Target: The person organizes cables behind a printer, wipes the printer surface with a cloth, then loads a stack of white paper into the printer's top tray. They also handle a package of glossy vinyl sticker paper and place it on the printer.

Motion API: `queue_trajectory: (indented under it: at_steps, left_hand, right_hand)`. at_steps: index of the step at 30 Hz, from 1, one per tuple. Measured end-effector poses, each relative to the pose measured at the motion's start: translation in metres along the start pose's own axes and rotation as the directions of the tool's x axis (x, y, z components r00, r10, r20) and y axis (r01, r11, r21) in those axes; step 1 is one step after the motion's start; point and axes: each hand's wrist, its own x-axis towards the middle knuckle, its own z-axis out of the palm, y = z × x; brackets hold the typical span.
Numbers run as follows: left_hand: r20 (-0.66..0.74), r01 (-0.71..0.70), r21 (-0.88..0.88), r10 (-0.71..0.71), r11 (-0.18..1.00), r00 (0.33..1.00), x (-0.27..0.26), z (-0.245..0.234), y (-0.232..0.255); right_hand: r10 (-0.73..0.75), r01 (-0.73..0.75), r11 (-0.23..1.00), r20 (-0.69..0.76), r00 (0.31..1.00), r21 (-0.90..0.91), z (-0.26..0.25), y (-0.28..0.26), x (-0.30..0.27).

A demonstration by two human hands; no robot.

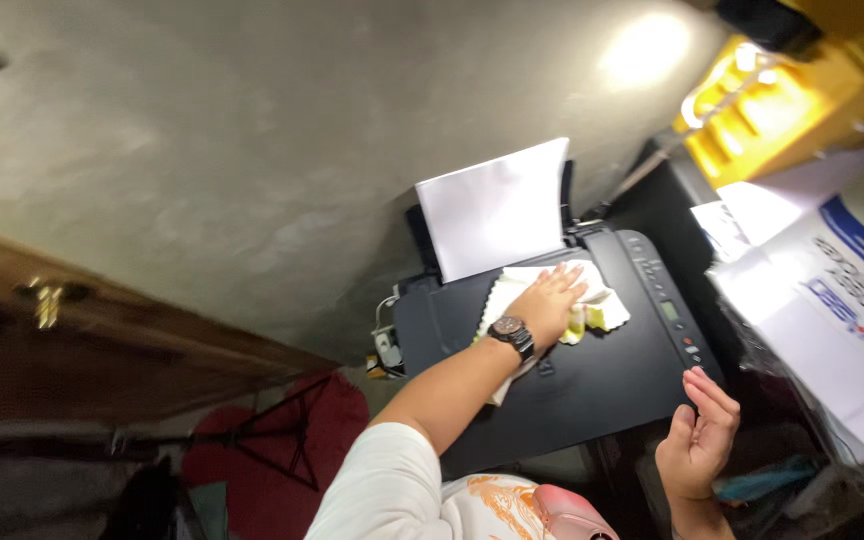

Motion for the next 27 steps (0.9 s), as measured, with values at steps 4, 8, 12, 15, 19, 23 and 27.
queue_trajectory:
  at_steps: [4, 8, 12, 15, 19, 23, 27]
  left_hand:
    - [0.070, 0.122, -0.034, -0.120, 0.992, 0.990, -0.066, -0.033, -0.018]
    - [0.022, 0.281, 0.008, -0.281, 0.960, 0.959, -0.140, -0.071, -0.030]
    - [-0.196, 0.438, -0.087, -0.446, 0.895, 0.873, -0.194, -0.087, -0.033]
    - [-0.300, 0.430, -0.098, -0.439, 0.897, 0.847, -0.203, -0.088, -0.029]
    - [-0.253, 0.407, -0.003, -0.394, 0.913, 0.883, -0.195, -0.087, -0.008]
    - [-0.142, 0.110, -0.018, -0.112, 0.994, 0.984, -0.187, -0.081, 0.027]
    - [-0.099, -0.147, -0.159, 0.132, 0.976, 0.986, -0.177, -0.067, 0.050]
  right_hand:
    - [-0.211, 0.206, 0.977, 0.118, 0.970, 0.051, 0.020, -0.003, 0.036]
    - [-0.101, 0.056, 0.965, 0.164, 0.981, 0.257, 0.069, 0.036, 0.091]
    - [0.262, -0.343, 0.875, 0.261, 0.929, 0.343, 0.155, 0.105, 0.156]
    - [0.316, -0.389, 0.847, 0.246, 0.916, 0.361, 0.224, 0.149, 0.188]
    - [0.307, -0.346, 0.884, 0.167, 0.937, 0.314, 0.279, 0.173, 0.185]
    - [0.441, -0.438, 0.894, -0.012, 0.897, 0.098, 0.298, 0.172, 0.151]
    - [0.480, -0.480, 0.877, 0.007, 0.877, 0.038, 0.302, 0.167, 0.133]
